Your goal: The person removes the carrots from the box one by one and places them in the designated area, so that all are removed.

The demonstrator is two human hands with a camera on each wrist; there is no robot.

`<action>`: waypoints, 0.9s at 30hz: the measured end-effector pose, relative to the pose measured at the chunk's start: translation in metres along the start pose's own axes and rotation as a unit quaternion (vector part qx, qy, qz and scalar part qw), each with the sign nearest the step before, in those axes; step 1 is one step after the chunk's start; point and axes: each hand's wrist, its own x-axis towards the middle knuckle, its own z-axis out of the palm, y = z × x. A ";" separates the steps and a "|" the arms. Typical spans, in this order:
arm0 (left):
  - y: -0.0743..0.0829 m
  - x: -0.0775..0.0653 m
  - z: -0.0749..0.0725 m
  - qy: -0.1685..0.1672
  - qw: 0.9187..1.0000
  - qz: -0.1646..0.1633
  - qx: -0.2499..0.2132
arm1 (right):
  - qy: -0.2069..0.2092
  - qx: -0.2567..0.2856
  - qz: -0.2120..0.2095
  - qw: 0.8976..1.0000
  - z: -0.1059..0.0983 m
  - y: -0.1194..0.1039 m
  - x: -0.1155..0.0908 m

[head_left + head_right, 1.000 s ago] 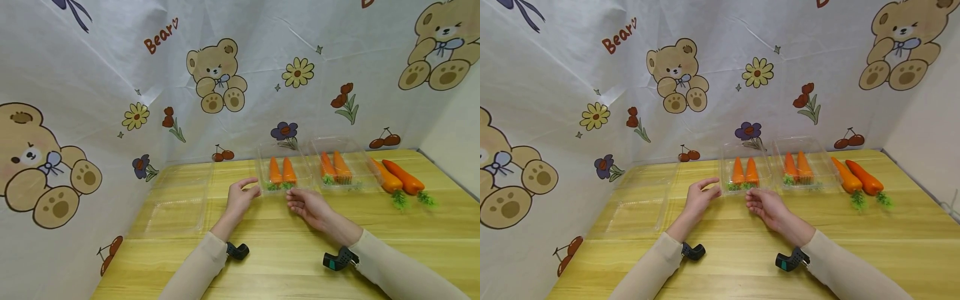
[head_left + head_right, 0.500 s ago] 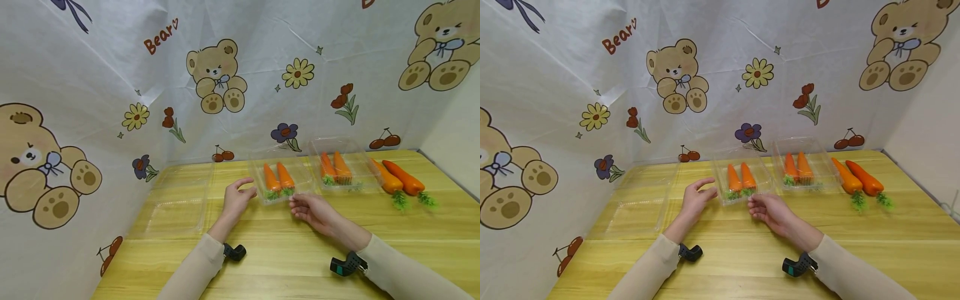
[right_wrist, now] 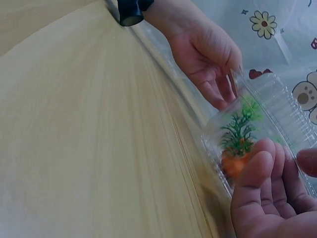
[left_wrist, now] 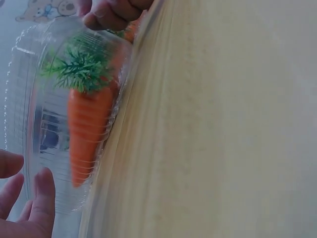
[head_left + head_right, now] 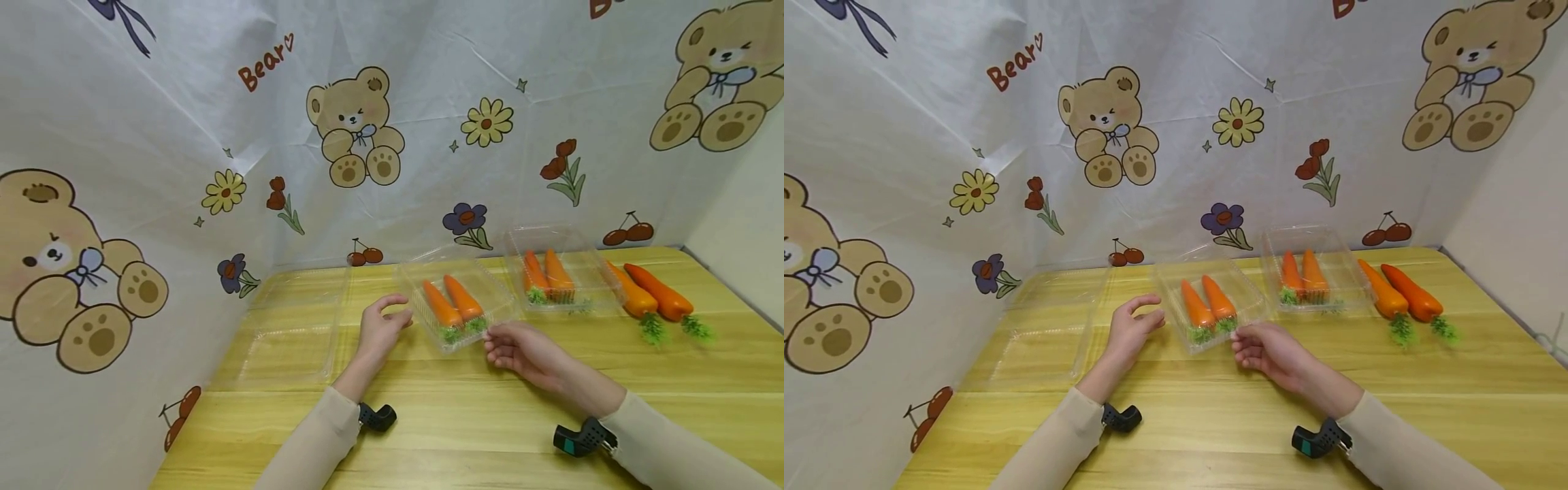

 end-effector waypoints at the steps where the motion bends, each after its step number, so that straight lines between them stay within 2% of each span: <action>1: 0.000 -0.001 0.000 0.003 1.000 0.001 0.000 | -0.003 -0.002 0.001 1.000 -0.001 0.000 0.000; 15: -0.001 -0.011 -0.010 0.064 0.998 0.019 -0.014 | -0.037 -0.027 0.012 0.999 -0.019 -0.001 -0.002; 22: 0.000 -0.017 -0.015 0.073 0.997 0.011 -0.019 | -0.050 -0.035 0.006 0.998 -0.028 -0.002 -0.002; 27: 0.003 -0.022 -0.016 0.066 0.997 0.007 -0.035 | -0.054 -0.045 -0.001 0.998 -0.032 -0.005 -0.002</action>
